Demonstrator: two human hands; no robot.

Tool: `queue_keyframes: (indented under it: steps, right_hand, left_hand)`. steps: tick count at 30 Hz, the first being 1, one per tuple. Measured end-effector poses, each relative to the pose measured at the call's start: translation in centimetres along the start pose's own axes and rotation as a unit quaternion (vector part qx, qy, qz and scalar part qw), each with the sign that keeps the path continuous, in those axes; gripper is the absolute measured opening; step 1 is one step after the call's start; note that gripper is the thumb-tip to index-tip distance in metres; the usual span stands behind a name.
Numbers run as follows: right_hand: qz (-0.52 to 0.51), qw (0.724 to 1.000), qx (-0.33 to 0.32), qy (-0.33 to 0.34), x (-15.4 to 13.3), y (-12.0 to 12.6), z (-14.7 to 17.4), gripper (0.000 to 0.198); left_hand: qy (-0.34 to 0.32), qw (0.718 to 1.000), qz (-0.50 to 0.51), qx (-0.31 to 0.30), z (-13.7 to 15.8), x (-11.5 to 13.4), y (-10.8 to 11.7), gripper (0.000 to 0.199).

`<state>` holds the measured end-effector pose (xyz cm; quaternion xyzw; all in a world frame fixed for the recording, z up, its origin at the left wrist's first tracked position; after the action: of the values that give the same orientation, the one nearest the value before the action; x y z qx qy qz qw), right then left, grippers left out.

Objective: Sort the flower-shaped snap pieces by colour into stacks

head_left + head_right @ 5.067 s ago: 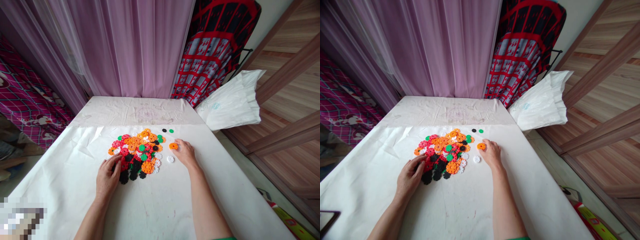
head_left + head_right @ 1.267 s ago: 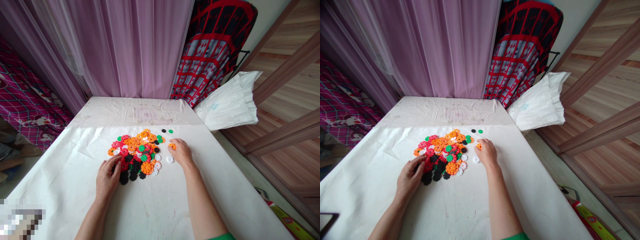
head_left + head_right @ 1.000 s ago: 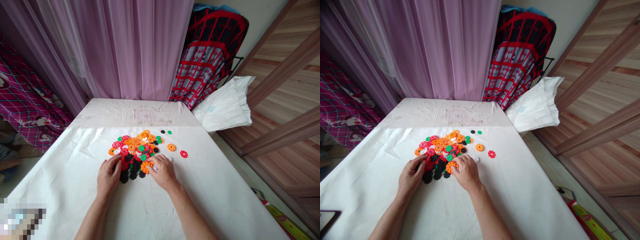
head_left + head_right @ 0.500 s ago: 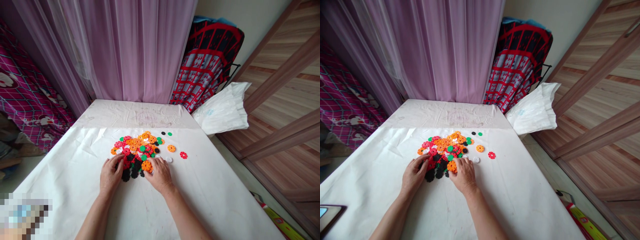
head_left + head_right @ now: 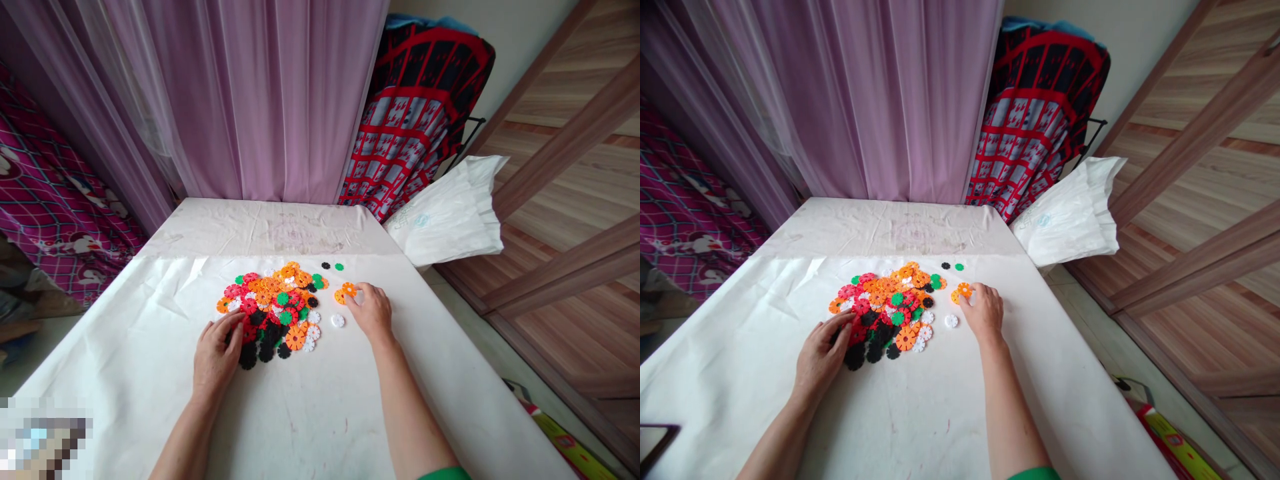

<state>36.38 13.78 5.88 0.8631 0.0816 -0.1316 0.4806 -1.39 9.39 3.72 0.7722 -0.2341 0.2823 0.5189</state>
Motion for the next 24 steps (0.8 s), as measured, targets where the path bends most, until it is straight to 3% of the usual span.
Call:
queue_keyframes:
  steps: [5,11,16,19,24]
  right_hand:
    - [-0.007,0.999,-0.041,0.023,-1.2,-1.6,0.8,0.009]
    - [-0.002,0.999,-0.033,0.031,-1.8,-0.7,-0.1,0.008]
    - [0.008,0.990,-0.133,0.048,-4.1,-2.7,-1.4,0.024]
    - [0.014,0.980,-0.191,0.061,-5.2,-4.1,-1.7,0.020]
    - [-0.006,0.989,-0.137,0.051,-4.0,-3.3,-1.9,0.025]
  left_hand:
    - [0.003,1.000,0.001,-0.004,0.0,-0.3,0.0,0.036]
    - [0.007,1.000,0.002,-0.004,0.1,-0.5,-0.2,0.036]
    - [0.006,1.000,0.004,-0.002,0.1,-0.3,-0.1,0.035]
    - [0.009,1.000,0.004,-0.005,0.2,-0.4,-0.2,0.035]
    - [0.023,1.000,0.007,-0.005,0.3,-0.9,-0.3,0.035]
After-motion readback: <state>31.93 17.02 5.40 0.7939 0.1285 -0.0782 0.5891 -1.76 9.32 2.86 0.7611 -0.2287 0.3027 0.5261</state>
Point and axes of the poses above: each hand's wrist, its own z-axis away from the middle knuckle, its own y-axis out of the back of the hand, x = y × z, the point moved 10 cm from there along -z, towards the middle knuckle, and after that the axes turned 4 degrees about y, right-handed, at the moved point
